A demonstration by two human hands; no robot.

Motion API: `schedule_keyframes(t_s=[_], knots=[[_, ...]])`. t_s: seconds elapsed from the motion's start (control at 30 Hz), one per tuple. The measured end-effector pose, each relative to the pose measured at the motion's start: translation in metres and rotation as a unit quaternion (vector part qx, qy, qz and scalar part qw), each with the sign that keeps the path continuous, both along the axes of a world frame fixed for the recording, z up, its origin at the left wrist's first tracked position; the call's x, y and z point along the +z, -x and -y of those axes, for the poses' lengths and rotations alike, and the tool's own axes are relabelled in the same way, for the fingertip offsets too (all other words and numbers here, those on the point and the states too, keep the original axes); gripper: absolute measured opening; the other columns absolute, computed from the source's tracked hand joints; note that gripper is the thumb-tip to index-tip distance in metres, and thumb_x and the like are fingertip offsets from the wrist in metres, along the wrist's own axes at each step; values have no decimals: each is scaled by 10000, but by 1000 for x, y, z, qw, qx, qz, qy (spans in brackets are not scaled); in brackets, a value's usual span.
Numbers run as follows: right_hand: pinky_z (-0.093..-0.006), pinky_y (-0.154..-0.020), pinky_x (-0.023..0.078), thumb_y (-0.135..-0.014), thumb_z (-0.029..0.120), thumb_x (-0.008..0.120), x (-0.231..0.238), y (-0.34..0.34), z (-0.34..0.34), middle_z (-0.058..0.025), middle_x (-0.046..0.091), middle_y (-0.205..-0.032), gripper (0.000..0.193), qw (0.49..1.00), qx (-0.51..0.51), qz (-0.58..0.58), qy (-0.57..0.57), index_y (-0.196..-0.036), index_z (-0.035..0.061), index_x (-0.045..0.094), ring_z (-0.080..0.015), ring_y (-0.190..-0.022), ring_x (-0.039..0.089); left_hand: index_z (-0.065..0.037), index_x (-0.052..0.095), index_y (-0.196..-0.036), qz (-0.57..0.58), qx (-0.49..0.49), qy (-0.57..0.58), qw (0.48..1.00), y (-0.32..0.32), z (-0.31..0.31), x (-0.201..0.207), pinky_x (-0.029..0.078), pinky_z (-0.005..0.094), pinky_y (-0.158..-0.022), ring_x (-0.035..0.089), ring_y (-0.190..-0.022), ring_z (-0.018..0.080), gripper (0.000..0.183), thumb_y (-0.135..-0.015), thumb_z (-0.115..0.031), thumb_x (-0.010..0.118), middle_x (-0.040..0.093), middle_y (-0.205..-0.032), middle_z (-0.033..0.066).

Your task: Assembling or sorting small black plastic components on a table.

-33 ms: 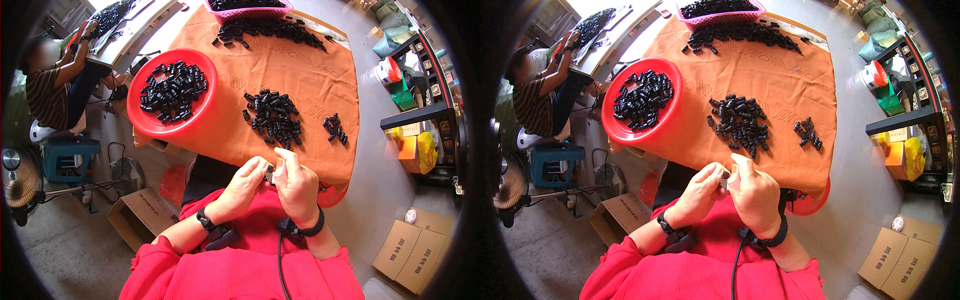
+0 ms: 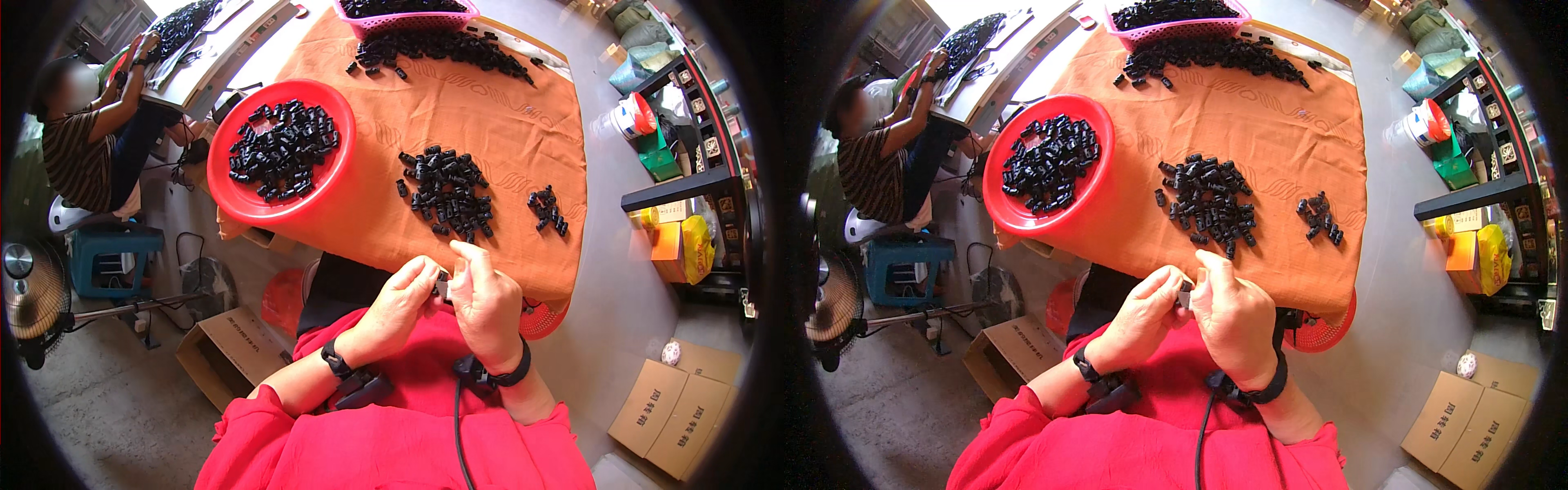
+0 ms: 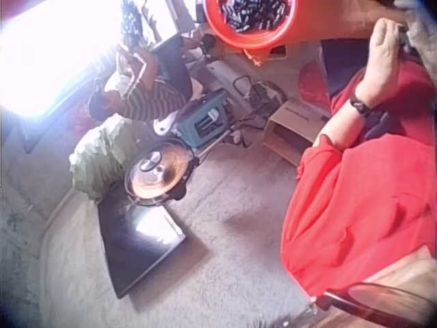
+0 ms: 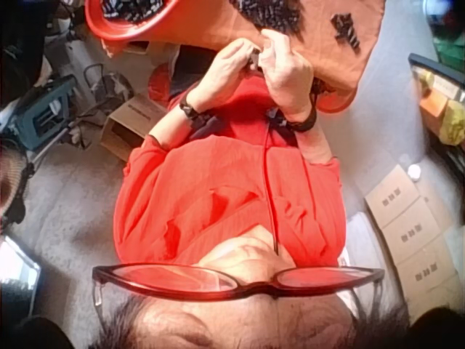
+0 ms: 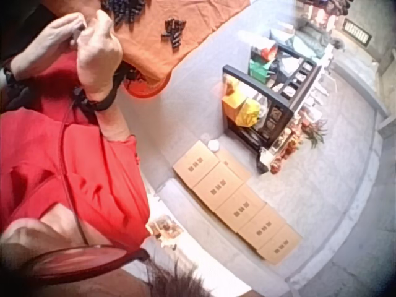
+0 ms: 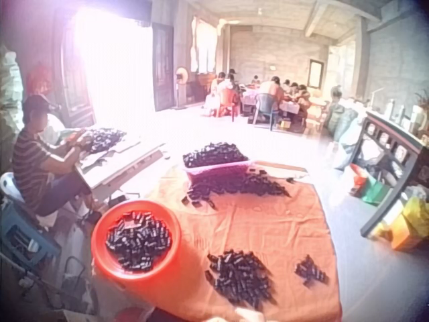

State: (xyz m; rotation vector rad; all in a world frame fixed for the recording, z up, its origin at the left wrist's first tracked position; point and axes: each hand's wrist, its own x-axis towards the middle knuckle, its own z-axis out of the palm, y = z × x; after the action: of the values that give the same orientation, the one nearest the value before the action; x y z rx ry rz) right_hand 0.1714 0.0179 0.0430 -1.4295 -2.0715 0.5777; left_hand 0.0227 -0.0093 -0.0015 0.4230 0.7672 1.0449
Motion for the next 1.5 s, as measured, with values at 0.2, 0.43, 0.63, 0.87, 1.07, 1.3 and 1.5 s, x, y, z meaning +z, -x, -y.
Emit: schedule_keyframes(t_s=[0.2,0.43,0.63,0.87,1.07,1.3,1.5], knots=[[-439,-607,507,-924,85,603,2,-4,-3,-150,658,-727,264,1000,9,-5,0,-1184,40,597,-338,-670,660,-104,548,-998,24,-24,14,999,1,-4,2,393,245,-676,476,-741,75,211,-1067,-293,486,543,-843,-26],[-451,-614,510,-926,95,596,-4,-1,-2,-166,664,-741,236,1000,11,7,27,-1155,39,595,-357,-683,664,-108,548,-971,36,-10,16,999,0,-5,-3,402,240,-672,482,-736,75,214,-1064,-292,492,540,-835,-25],[-453,-599,505,-932,101,593,-5,1,-4,-167,650,-703,234,1000,10,-7,13,-1157,40,591,-357,-668,663,-111,550,-980,25,-11,-4,1000,0,-5,-4,389,236,-663,473,-735,71,203,-1063,-288,495,535,-839,-33],[-454,-586,503,-937,107,595,-6,1,-3,-169,643,-684,229,1000,7,-5,11,-1156,38,591,-358,-655,661,-91,537,-972,-1,-14,-3,1000,0,-5,-6,415,235,-657,491,-725,79,183,-1065,-237,478,538,-833,-9],[-455,-584,501,-940,107,597,-6,1,-3,-167,640,-678,225,1000,1,-11,16,-1155,42,593,-357,-650,659,-91,540,-974,-8,-14,-4,1000,0,-5,-5,409,231,-658,485,-724,74,186,-1067,-238,473,534,-825,-12],[-433,-574,507,-957,99,585,-10,-4,-6,-151,648,-677,195,998,-34,-38,21,-1142,44,608,-334,-634,665,-94,562,-994,15,-44,3,999,7,-9,-5,384,230,-653,483,-736,82,207,-1060,-277,490,537,-803,-25],[-305,-565,507,-1050,149,492,-16,-17,-9,-84,628,-675,197,994,-84,-45,49,-1128,26,625,-152,-630,652,-64,631,-1006,221,-85,146,960,20,-18,-13,472,261,-654,595,-770,147,275,-1031,-313,515,641,-848,24]])
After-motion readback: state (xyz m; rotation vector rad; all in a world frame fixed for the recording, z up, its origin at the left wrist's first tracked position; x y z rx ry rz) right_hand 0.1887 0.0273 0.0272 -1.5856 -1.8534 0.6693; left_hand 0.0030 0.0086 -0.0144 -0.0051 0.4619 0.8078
